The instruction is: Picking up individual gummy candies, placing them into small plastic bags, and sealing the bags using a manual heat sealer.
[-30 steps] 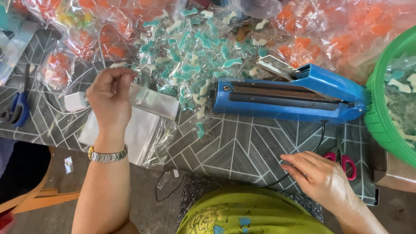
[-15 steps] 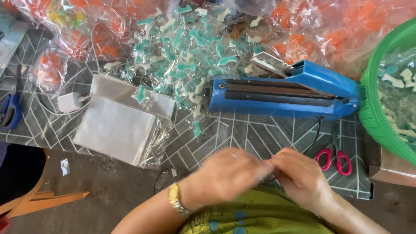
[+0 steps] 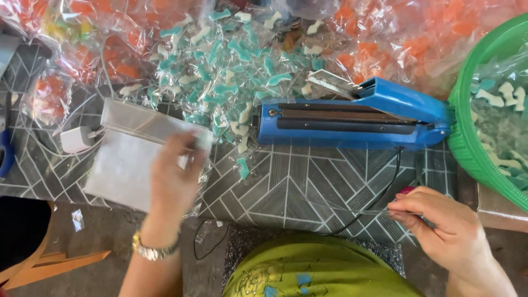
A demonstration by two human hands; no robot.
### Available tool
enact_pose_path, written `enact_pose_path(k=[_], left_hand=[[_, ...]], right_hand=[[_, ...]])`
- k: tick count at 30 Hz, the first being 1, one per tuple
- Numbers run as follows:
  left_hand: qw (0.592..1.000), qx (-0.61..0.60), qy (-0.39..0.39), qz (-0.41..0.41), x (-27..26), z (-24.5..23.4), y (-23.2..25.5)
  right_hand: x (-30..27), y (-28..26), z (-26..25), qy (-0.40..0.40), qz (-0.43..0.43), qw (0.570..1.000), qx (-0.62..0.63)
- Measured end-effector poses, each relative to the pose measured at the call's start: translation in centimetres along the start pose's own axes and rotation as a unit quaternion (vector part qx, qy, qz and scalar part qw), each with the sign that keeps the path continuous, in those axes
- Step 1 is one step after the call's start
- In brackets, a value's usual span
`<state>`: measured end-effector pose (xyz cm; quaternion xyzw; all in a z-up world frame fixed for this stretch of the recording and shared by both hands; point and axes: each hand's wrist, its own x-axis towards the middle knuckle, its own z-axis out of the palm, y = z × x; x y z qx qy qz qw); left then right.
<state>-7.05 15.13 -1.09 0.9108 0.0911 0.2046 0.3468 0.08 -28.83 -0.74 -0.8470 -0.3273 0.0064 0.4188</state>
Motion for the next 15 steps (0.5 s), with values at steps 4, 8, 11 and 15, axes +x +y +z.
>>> enact_pose_path(k=[4, 8, 11, 15], left_hand=[[0.983, 0.074, -0.149, 0.084, -4.1, 5.9, 1.9], [0.964, 0.16, -0.121, 0.177, -6.1, 8.1, 1.6], [0.98, 0.047, -0.142, 0.134, -4.4, 6.2, 3.0], [0.972, -0.043, -0.026, 0.23, 1.6, 3.5, 6.0]], right_hand=[[0.1, -0.3, -1.7, -0.015, 0.007, 1.0, 0.002], [-0.8, 0.4, -3.3, -0.037, 0.061, 0.997, -0.03], [-1.7, 1.4, -4.9, -0.067, 0.093, 0.993, -0.017], [-2.2, 2.2, -5.6, -0.144, 0.176, 0.974, 0.002]])
